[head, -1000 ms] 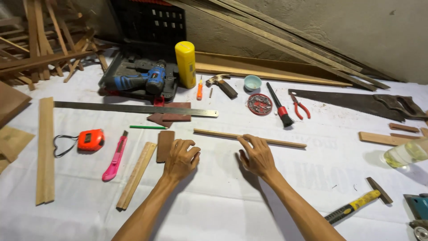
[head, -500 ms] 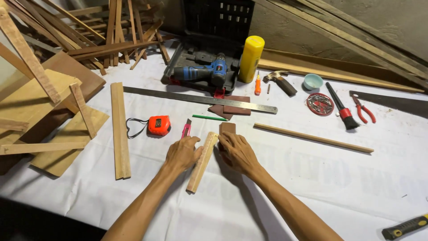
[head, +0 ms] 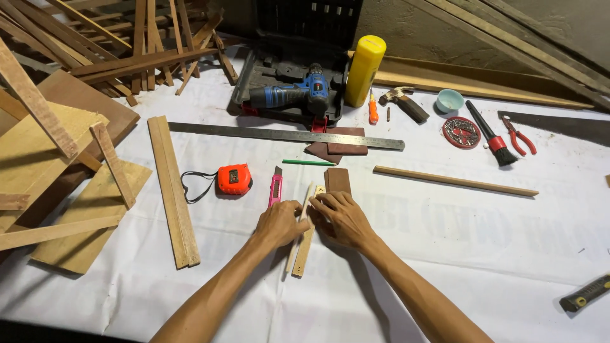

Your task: The person assembles a small wooden stool at a workbench. They mark a wood piece with a pencil, drill holes with a cordless drill, hammer nails into the joints, fit and press cross-brace pieces into the frame, then lift and reposition the stool to test its fit while handling loose wood strips.

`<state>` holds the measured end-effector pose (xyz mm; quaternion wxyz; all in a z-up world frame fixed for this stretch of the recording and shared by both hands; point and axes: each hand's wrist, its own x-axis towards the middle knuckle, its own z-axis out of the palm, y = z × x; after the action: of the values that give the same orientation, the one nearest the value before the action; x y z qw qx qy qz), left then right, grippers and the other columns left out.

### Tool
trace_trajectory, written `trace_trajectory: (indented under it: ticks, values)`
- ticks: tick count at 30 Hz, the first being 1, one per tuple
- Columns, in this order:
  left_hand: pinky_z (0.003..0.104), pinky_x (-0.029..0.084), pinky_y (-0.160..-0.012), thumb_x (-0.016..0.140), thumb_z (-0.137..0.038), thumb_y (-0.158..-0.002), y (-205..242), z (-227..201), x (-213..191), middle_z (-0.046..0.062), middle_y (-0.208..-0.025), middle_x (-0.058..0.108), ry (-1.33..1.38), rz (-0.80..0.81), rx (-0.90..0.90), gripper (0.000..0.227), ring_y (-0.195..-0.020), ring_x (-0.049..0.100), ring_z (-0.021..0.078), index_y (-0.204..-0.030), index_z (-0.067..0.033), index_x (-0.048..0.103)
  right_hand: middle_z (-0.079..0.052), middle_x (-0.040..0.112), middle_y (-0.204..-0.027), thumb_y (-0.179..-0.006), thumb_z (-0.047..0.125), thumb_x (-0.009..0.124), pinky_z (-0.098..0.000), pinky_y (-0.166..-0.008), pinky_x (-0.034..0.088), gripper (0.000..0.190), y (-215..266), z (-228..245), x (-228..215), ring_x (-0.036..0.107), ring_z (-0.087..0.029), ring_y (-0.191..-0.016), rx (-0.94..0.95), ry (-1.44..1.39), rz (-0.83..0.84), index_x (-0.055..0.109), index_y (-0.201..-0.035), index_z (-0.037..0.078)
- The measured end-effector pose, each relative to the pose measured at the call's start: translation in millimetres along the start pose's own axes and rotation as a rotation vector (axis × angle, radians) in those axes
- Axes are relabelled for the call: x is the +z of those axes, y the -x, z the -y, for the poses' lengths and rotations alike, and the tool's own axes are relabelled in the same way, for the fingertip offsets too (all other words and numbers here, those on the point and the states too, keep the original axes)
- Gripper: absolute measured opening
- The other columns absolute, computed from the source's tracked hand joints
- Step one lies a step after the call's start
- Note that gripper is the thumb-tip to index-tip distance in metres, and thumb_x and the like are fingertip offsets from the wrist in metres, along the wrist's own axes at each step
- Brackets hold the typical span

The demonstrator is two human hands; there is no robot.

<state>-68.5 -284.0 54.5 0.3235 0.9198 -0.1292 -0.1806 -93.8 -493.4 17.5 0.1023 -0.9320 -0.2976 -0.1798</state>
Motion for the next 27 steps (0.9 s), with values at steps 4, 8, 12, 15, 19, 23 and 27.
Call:
trace_trajectory:
  ticks: [4,8,12,15,19,23,27]
  values:
    - [0.044,0.060,-0.057,0.064,-0.016,-0.084,-3,-3,-7,0.010,-0.069,0.071,0.041,0.006,-0.041,0.030,-0.058,0.067,0.0220,-0.111,-0.0052,0.070,-0.014,0.061,-0.129,-0.068,0.020,0.082,-0.0420,-0.103,0.047,0.087,-7,0,-10,0.060,-0.030,-0.111,0.003,0.008,0.025,0.049,-0.148,0.015]
    - [0.040,0.057,-0.057,0.060,-0.017,-0.086,2,-27,-35,0.005,-0.072,0.071,0.153,-0.090,0.130,0.028,-0.057,0.067,0.0177,-0.111,-0.0041,0.060,-0.018,0.059,-0.133,-0.079,0.020,0.079,-0.0419,-0.099,0.050,0.084,-28,6,-51,0.060,-0.031,-0.112,-0.013,-0.027,-0.063,0.041,-0.153,0.007]
    - [0.037,0.056,-0.063,0.059,-0.020,-0.090,5,-54,-54,0.008,-0.074,0.070,0.269,-0.149,0.365,0.025,-0.065,0.067,0.0177,-0.109,-0.0036,0.060,-0.018,0.059,-0.133,-0.078,0.018,0.076,-0.0430,-0.100,0.050,0.078,-35,3,-94,0.061,-0.031,-0.114,-0.047,0.023,-0.246,0.045,-0.148,0.004]
    - [0.039,0.055,-0.062,0.057,-0.020,-0.091,8,-80,-61,0.010,-0.073,0.068,0.295,-0.113,0.351,0.026,-0.066,0.066,0.0208,-0.110,-0.0038,0.059,-0.017,0.059,-0.135,-0.082,0.018,0.077,-0.0427,-0.098,0.050,0.074,-33,-2,-113,0.061,-0.031,-0.113,-0.025,0.058,-0.282,0.047,-0.148,0.003]
    - [0.039,0.056,-0.064,0.057,-0.018,-0.089,4,-101,-60,0.009,-0.073,0.068,0.358,-0.113,0.417,0.028,-0.065,0.066,0.0203,-0.113,-0.0027,0.059,-0.017,0.059,-0.135,-0.083,0.016,0.076,-0.0429,-0.100,0.050,0.074,-30,-8,-137,0.062,-0.031,-0.113,-0.012,0.121,-0.308,0.047,-0.150,0.002]
    - [0.036,0.059,-0.068,0.059,-0.017,-0.089,-4,-113,-57,0.009,-0.080,0.071,0.407,-0.101,0.529,0.026,-0.071,0.070,0.0178,-0.110,-0.0022,0.061,-0.017,0.059,-0.134,-0.083,0.015,0.073,-0.0430,-0.101,0.051,0.073,-21,-12,-153,0.062,-0.033,-0.116,-0.036,0.160,-0.340,0.046,-0.150,0.002]
    - [0.036,0.061,-0.070,0.061,-0.018,-0.088,-14,-124,-48,0.009,-0.084,0.073,0.345,-0.011,0.510,0.024,-0.073,0.073,0.0176,-0.107,-0.0021,0.063,-0.018,0.060,-0.135,-0.084,0.013,0.070,-0.0428,-0.101,0.051,0.071,-5,-18,-163,0.062,-0.033,-0.116,0.005,0.165,-0.307,0.046,-0.150,0.002]
